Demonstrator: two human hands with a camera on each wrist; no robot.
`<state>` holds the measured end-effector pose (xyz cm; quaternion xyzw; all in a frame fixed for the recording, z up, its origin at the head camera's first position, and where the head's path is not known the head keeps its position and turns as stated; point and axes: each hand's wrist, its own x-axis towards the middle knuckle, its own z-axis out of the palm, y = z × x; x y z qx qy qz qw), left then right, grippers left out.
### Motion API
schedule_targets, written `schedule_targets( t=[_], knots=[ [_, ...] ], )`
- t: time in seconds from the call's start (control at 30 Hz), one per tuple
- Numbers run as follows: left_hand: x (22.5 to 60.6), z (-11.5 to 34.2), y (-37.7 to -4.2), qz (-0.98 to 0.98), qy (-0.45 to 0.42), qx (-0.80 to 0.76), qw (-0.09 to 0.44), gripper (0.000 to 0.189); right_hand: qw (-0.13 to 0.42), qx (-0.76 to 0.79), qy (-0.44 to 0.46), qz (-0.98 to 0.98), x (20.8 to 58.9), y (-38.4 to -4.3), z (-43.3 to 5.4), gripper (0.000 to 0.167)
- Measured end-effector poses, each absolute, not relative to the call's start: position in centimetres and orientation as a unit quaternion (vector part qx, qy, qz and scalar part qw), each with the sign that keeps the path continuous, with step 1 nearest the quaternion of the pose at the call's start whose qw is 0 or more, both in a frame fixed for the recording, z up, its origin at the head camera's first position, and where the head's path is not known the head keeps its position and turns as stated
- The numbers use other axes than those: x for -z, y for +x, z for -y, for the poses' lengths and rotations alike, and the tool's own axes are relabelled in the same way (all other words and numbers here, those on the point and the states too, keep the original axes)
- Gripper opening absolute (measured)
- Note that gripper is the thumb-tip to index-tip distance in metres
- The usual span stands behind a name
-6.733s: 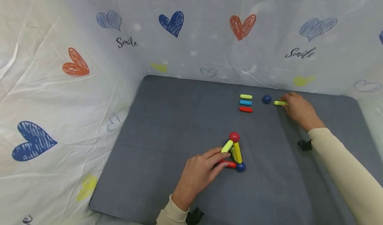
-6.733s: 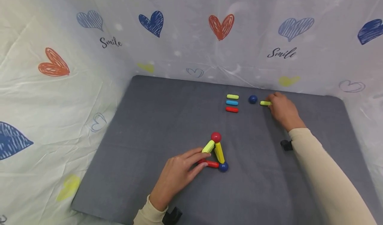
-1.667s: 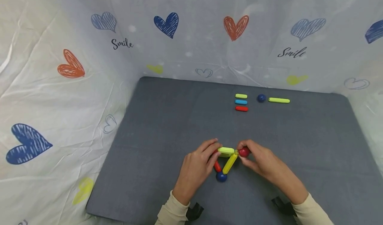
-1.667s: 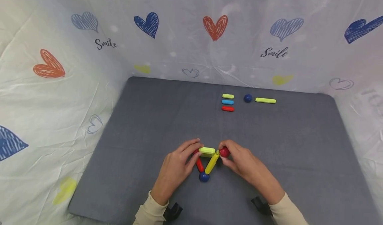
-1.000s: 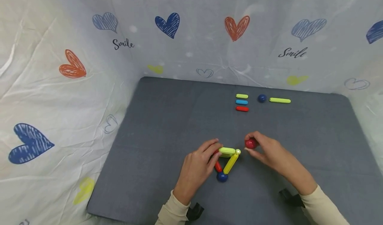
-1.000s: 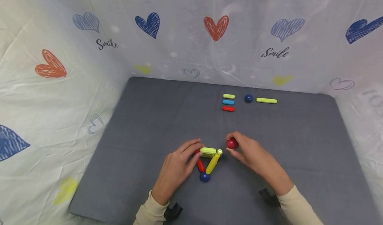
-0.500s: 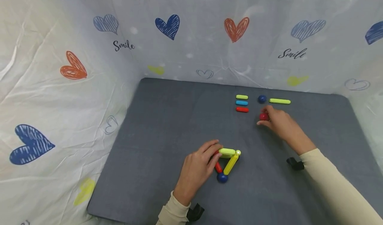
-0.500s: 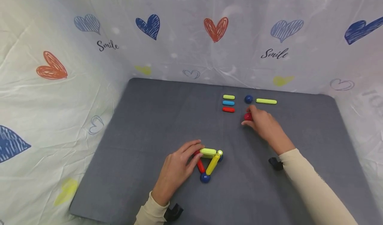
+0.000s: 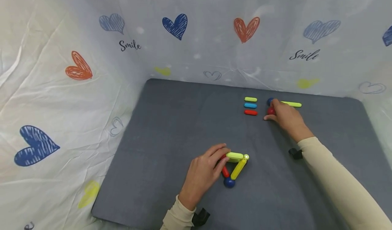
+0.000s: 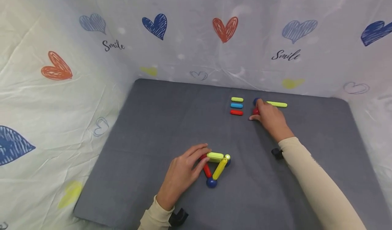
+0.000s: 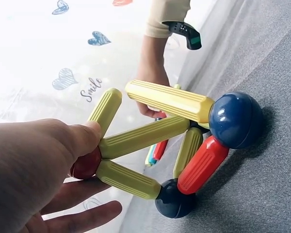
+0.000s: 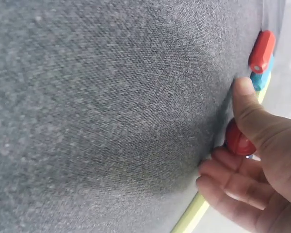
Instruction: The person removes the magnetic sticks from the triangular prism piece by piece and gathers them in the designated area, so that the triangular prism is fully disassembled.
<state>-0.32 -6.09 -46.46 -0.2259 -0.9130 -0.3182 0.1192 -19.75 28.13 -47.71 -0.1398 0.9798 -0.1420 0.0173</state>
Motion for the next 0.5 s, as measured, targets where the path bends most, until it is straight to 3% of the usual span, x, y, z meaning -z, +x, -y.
schedule_targets(
  t=[0.5],
  knots=[
    [46.23, 5.94, -0.36, 0.912, -0.226, 0.323, 0.112, 0.030, 0.027, 0.139, -0.116, -0.983, 47.33, -19.68, -28.47, 0.060]
  ],
)
